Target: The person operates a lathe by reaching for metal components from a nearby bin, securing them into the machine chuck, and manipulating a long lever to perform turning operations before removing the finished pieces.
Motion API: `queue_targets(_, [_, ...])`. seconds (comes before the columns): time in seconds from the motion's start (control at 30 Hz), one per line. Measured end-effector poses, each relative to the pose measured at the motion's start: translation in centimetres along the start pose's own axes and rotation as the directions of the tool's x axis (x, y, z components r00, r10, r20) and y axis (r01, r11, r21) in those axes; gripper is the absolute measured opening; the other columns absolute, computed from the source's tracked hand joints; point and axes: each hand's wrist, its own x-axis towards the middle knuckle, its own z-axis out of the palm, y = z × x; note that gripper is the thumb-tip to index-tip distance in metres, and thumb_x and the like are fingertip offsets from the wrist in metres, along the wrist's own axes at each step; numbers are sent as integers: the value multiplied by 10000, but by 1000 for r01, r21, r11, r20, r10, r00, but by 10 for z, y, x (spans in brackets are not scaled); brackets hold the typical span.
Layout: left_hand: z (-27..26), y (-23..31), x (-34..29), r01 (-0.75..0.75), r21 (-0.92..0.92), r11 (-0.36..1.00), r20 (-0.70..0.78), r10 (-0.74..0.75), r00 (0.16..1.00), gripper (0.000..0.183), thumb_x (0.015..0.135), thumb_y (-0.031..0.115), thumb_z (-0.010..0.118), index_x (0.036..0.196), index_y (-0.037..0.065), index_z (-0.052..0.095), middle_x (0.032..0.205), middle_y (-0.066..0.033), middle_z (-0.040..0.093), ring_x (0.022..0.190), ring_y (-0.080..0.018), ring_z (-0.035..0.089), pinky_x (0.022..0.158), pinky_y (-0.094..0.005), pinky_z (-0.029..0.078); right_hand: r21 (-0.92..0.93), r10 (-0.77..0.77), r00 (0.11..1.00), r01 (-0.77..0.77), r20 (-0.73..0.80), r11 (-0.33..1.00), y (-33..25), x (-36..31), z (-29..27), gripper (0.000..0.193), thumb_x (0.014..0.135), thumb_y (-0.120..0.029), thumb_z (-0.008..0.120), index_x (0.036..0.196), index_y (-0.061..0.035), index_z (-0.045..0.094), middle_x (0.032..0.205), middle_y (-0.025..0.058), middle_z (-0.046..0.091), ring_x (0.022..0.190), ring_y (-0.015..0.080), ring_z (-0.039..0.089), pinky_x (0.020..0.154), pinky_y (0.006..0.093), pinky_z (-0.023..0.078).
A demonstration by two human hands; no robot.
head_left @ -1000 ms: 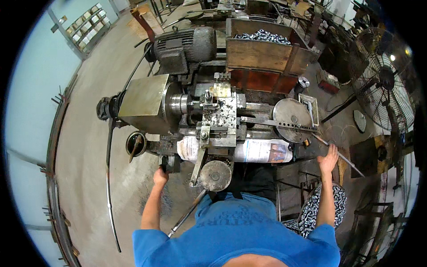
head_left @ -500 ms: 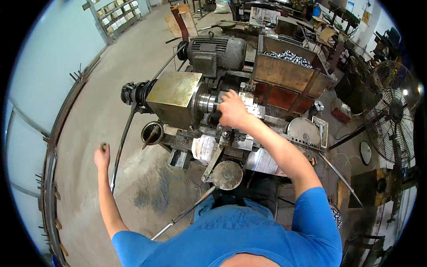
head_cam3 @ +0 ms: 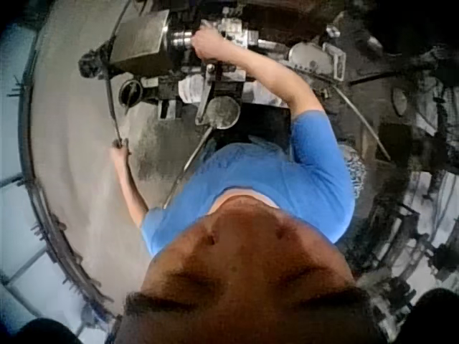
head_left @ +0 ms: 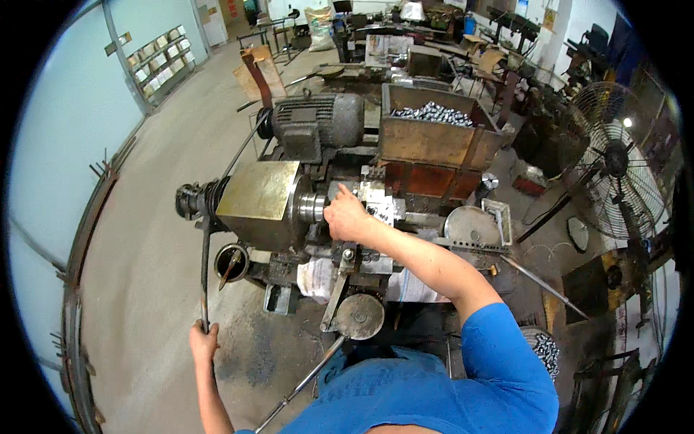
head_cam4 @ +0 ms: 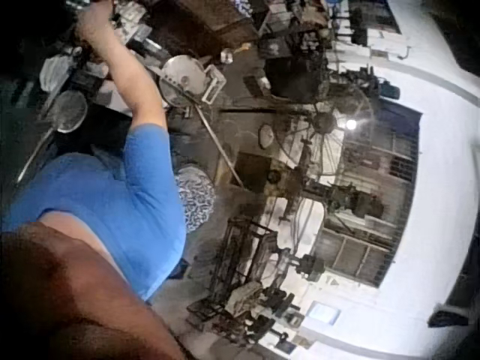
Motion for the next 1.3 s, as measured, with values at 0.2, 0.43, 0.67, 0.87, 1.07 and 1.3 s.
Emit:
queue_targets(0.2, [4,-8,52,-87,-229,970,253,146,957,218,743,103,639,805,-75,531,582,-122,572,483,-185,585,436,-313,475,98,129,953,-106,-275,989,84,-41,-54,242,522,-250,628,666,-58,660,804,141,591,898,306,535,969,440,327])
queue_targets(0.43, [26,-4,68,18,-518,855,263,139,955,150,791,73,586,825,-61,529,583,-88,537,476,-179,563,435,-310,499,353,330,756,-141,-565,925,112,-96,-58,562,562,-170,653,1112,-101,565,1293,191,372,1113,376,416,935,434,372])
queue_targets(0.67, [26,-21,73,-7,-556,831,233,164,959,245,805,165,618,865,-57,532,575,-84,526,499,-165,554,485,-330,502,701,626,743,-314,-238,640,104,-247,38,451,550,-183,608,981,-52,629,1175,192,517,1014,347,534,858,383,438])
queue_targets(0.87, [24,-11,79,113,-486,866,330,63,942,346,808,137,642,1035,-98,528,654,-178,555,546,-223,522,555,-355,519,648,982,186,-743,-38,166,112,-508,148,377,564,-193,606,903,-38,658,819,157,642,790,253,624,721,322,488])
queue_targets(1.07, [32,2,78,122,-415,901,386,53,921,272,818,139,629,968,-80,570,694,-197,580,568,-253,544,559,-382,496,34,940,-226,-970,255,-243,32,-668,252,144,640,-217,586,605,-79,608,787,112,640,715,330,588,657,380,489])
queue_targets(1.3, [31,-1,85,121,-360,925,397,35,917,280,822,159,627,971,-72,578,717,-201,595,604,-261,563,586,-387,494,31,848,-48,-997,528,-75,22,-633,292,274,624,-277,578,741,-43,660,893,171,631,873,305,603,792,338,483])
